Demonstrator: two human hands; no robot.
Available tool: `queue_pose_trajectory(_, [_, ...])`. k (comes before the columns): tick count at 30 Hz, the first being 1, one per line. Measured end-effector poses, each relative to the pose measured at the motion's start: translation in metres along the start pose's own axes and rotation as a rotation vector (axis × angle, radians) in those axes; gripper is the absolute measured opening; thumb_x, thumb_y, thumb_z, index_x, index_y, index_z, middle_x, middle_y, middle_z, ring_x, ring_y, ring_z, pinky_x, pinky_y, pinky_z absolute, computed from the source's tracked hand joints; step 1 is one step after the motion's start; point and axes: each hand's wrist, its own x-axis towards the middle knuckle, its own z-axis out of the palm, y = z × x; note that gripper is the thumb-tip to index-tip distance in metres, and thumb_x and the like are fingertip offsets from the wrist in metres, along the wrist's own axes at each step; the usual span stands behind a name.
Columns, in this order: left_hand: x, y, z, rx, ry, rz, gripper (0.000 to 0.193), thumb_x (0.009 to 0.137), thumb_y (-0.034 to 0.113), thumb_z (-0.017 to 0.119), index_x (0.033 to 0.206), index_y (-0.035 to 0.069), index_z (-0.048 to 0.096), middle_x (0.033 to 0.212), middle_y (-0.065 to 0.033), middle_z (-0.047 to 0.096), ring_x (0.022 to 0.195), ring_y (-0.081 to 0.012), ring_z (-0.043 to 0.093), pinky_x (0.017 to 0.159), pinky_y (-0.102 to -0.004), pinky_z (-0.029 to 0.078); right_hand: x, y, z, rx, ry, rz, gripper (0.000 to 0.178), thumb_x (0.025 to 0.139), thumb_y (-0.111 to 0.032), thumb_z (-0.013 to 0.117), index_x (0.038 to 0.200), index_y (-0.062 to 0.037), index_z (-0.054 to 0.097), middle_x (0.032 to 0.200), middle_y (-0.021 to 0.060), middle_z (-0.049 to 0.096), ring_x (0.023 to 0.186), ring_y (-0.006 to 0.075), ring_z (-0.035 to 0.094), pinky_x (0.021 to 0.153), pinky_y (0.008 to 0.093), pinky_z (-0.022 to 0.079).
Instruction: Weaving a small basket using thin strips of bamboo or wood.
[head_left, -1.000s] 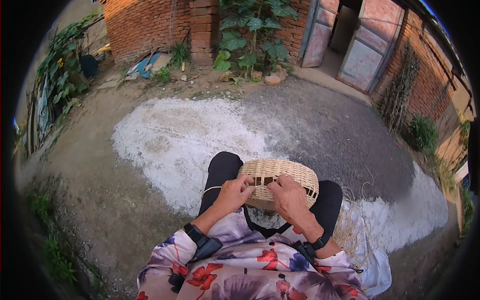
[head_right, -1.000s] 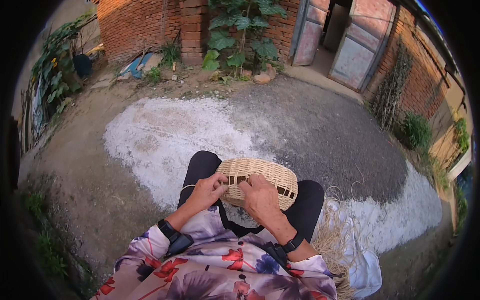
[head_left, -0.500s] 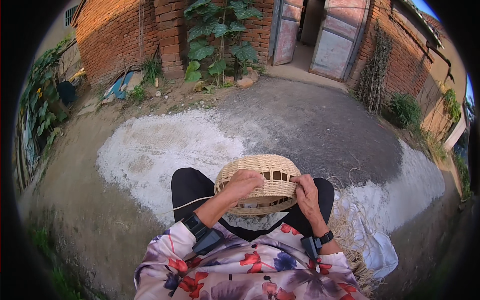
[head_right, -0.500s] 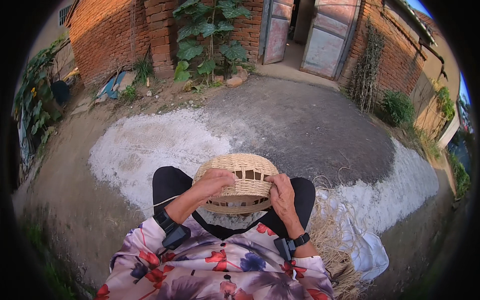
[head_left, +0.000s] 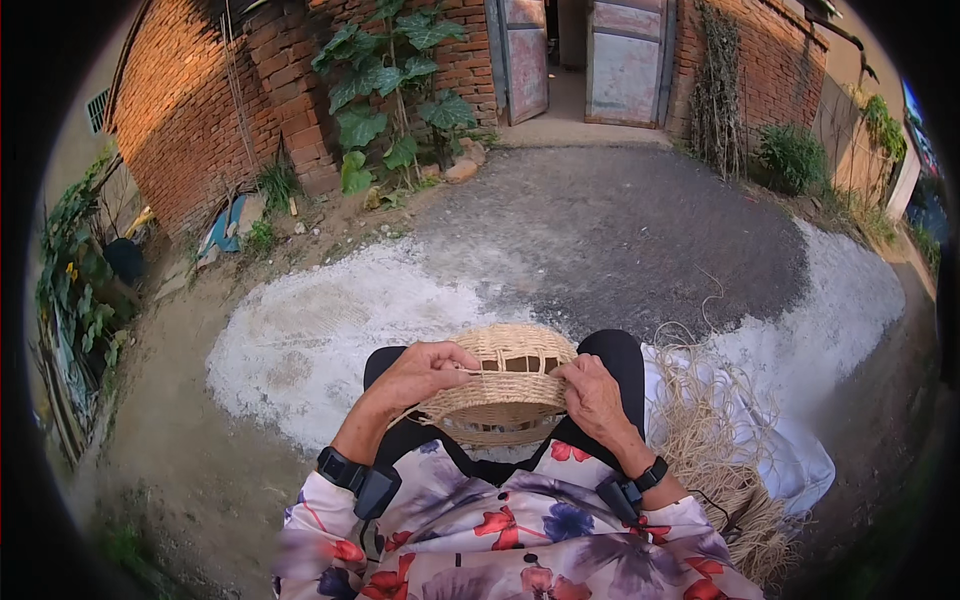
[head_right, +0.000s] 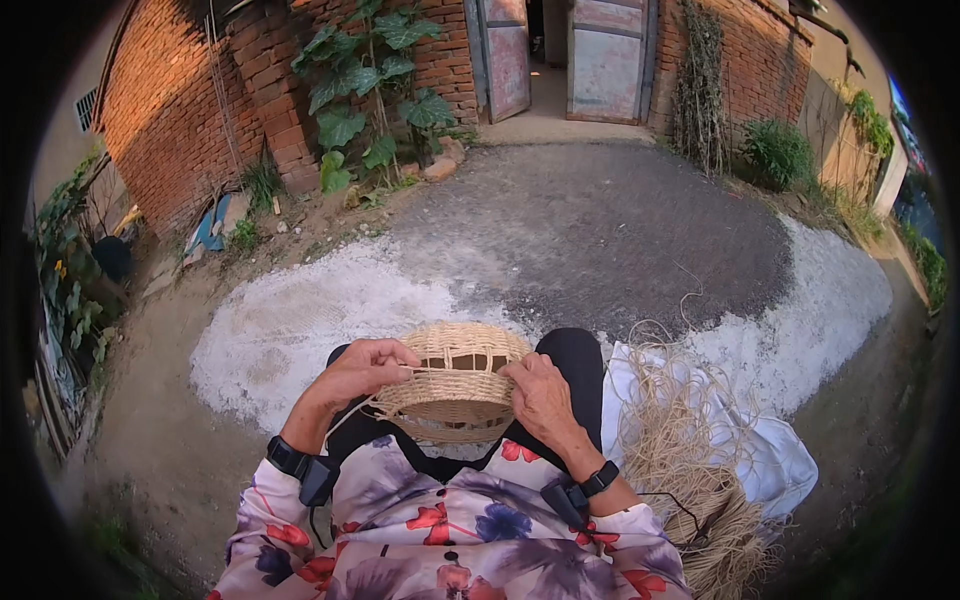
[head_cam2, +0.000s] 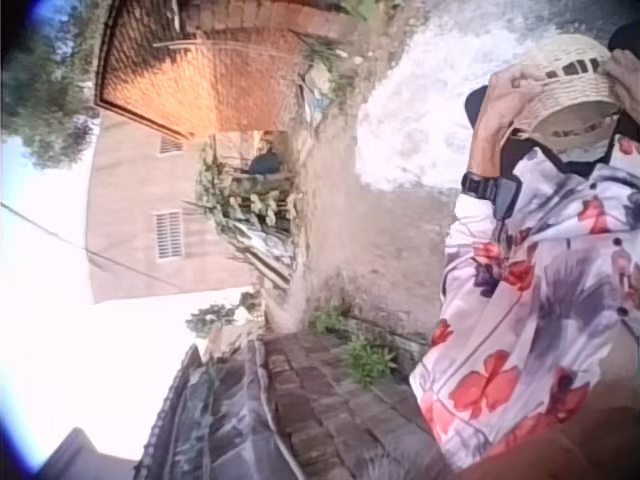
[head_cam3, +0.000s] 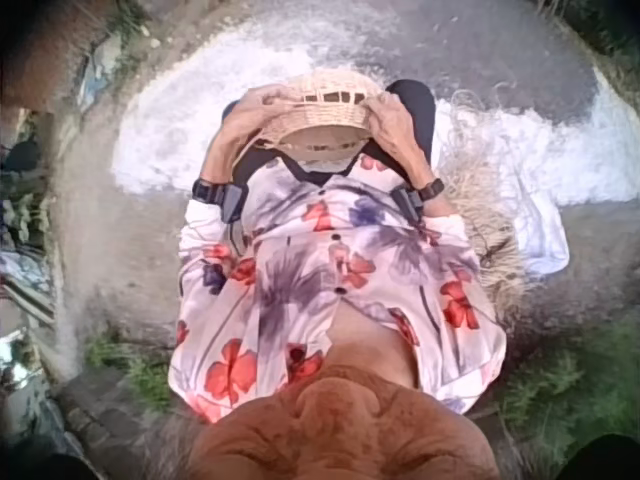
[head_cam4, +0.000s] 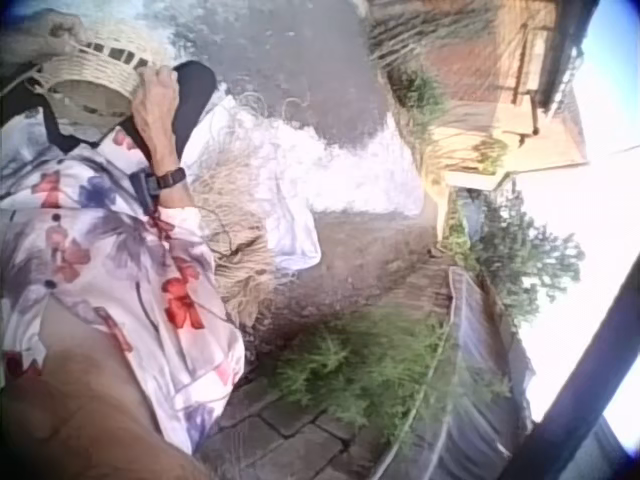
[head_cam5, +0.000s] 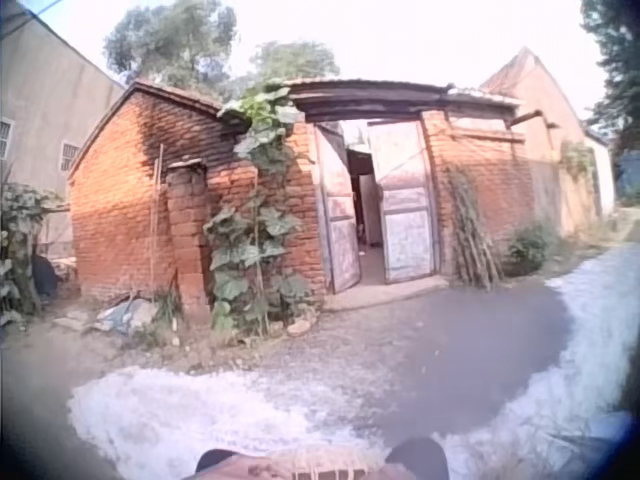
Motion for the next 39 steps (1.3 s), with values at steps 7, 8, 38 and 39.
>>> queue_pose_trajectory(7, [-0.038, 0.08, 0.012, -0.385, -0.112, 0.269, 0.021, 0.089, 0.01, 0.068, 0.105, -0.001, 0.062, 0.082, -0.0049, 0.065, 0.065, -0.0078, 0.062, 0.058, -0.0199, 0.049, 0.051, -0.097, -0.043, 0.655, -0.093, -0.074, 0.058, 0.08, -0.015, 0.071, 0.132, -0.0021, 0.048, 0.11, 0.0123, 0.059, 0.104, 0.0229, 0.059, 0.087, 0.0383, 0.048])
queue_pose_trajectory(8, [-0.036, 0.084, 0.023, -0.422, -0.09, 0.354, 0.021, 0.089, 0.01, 0.068, 0.106, -0.001, 0.062, 0.084, -0.0056, 0.065, 0.067, -0.0088, 0.062, 0.06, -0.021, 0.05, 0.054, -0.108, -0.042, 0.861, -0.146, -0.111, 0.064, 0.085, -0.017, 0.07, 0.139, -0.0029, 0.04, 0.114, 0.0119, 0.06, 0.101, 0.0205, 0.06, 0.087, 0.0359, 0.049])
queue_pose_trajectory(38, [0.025, -0.029, 0.065, 0.689, 0.453, 0.41, 0.014, 0.087, 0.014, 0.06, 0.091, 0.005, 0.07, 0.083, -0.0168, 0.063, 0.078, -0.0364, 0.064, 0.07, -0.0464, 0.05, 0.06, -0.054, 0.01, -0.367, -0.241, -0.035, 0.013, 0.081, -0.012, 0.057, 0.083, 0.0003, 0.062, 0.069, 0.0235, 0.065, 0.065, 0.0369, 0.068, 0.062, 0.0488, 0.053])
queue_pose_trajectory(39, [0.025, -0.03, 0.064, 0.68, 0.452, 0.42, 0.014, 0.086, 0.012, 0.059, 0.092, 0.005, 0.07, 0.084, -0.0181, 0.064, 0.079, -0.0371, 0.065, 0.07, -0.0469, 0.051, 0.062, -0.055, 0.01, -0.409, -0.256, -0.068, 0.014, 0.081, -0.012, 0.057, 0.084, 0.0002, 0.063, 0.069, 0.0231, 0.066, 0.065, 0.0361, 0.068, 0.062, 0.0488, 0.053])
